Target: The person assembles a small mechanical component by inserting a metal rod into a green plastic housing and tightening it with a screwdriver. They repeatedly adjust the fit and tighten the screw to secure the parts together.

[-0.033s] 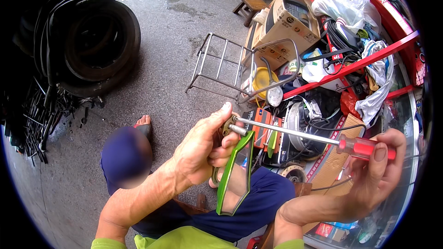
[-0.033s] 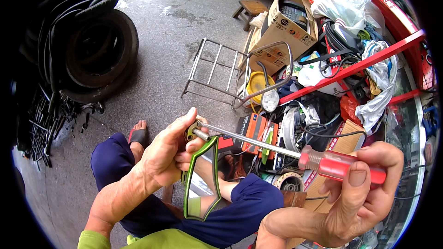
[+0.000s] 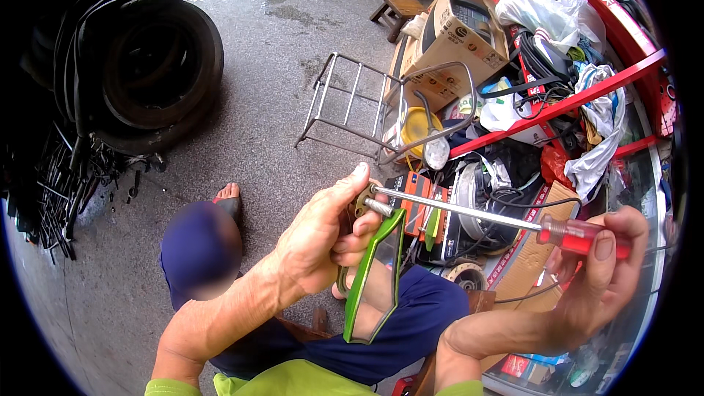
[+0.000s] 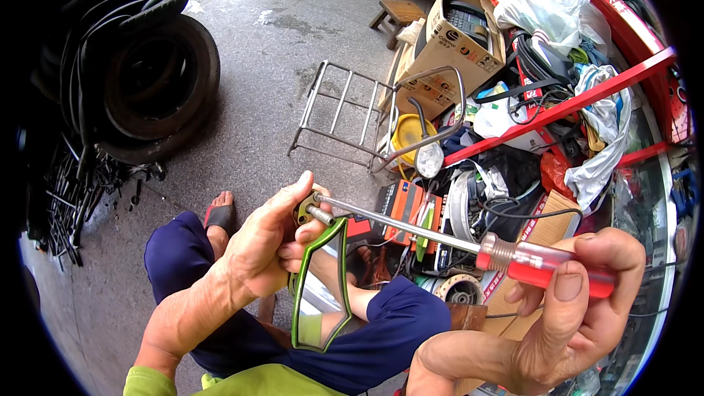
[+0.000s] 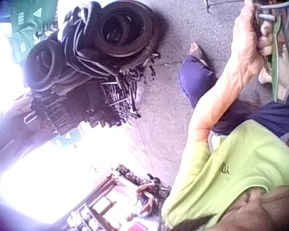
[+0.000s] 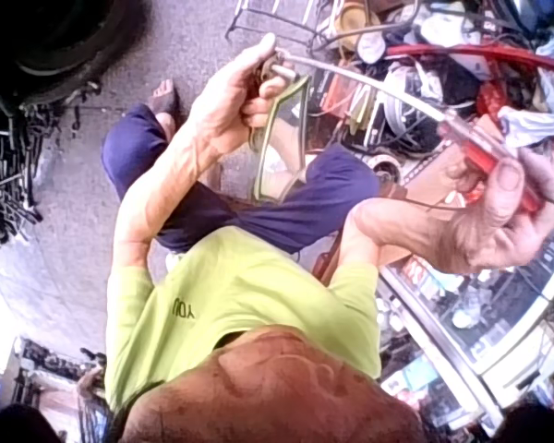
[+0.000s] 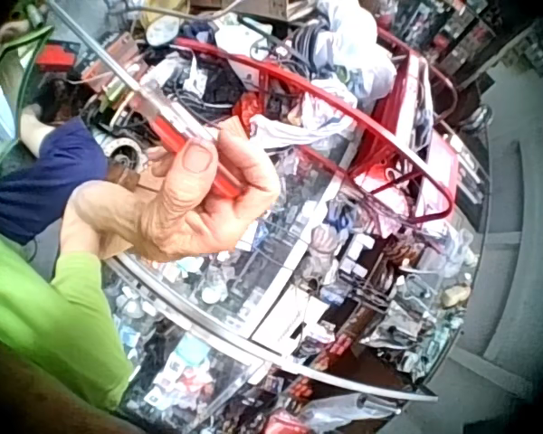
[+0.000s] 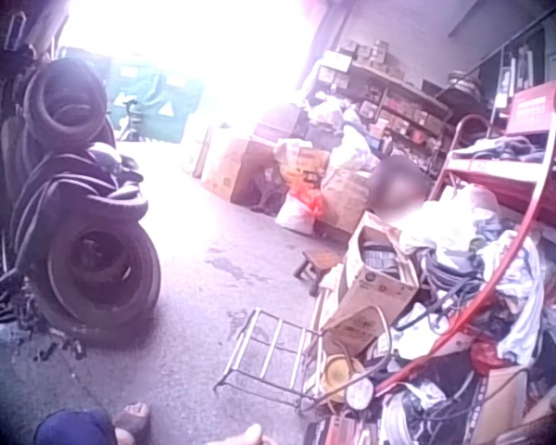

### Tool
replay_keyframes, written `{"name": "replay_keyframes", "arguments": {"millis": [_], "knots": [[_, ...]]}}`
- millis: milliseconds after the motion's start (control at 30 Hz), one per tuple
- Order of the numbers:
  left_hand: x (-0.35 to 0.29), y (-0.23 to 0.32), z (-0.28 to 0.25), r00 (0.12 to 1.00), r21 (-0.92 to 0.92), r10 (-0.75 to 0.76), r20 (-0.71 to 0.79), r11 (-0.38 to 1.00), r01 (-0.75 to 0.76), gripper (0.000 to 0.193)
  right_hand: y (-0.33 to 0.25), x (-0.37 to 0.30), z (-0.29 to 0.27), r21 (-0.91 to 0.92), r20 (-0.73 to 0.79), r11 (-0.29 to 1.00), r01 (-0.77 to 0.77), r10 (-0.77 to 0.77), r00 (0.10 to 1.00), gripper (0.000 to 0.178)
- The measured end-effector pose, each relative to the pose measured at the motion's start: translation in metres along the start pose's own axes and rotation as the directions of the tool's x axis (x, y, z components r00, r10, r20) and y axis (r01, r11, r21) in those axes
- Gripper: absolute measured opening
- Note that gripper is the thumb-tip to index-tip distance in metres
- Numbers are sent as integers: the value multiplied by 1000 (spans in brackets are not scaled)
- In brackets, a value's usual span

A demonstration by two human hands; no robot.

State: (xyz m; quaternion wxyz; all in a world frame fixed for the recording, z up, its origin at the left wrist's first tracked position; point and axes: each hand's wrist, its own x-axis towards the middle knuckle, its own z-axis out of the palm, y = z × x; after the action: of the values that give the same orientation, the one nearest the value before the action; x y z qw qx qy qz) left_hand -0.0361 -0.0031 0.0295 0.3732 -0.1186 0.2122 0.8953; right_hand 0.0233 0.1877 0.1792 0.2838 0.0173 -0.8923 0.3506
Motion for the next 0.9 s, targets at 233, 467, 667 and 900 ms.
{"name": "replay_keyframes", "arguments": {"millis": [233, 467, 667, 900], "knots": [[1, 0, 0, 1000, -19, -23, -4, 1000, 23, 40, -1, 1, 17, 13, -136, 991, 133, -130, 982, 34], [1, 0, 1, 995, -99, 8, -98, 995, -18, 33, 3, -2, -2, 59, -47, 978, 200, -198, 979, 33], [8, -4, 0, 988, -77, 40, -149, 996, -52, 35, -7, -14, -14, 85, 239, 918, 388, -397, 886, 31], [3, -4, -15, 974, -84, 70, -215, 992, -90, 35, -51, -14, -11, 209, 792, 978, -23, -155, 591, 43]]}}
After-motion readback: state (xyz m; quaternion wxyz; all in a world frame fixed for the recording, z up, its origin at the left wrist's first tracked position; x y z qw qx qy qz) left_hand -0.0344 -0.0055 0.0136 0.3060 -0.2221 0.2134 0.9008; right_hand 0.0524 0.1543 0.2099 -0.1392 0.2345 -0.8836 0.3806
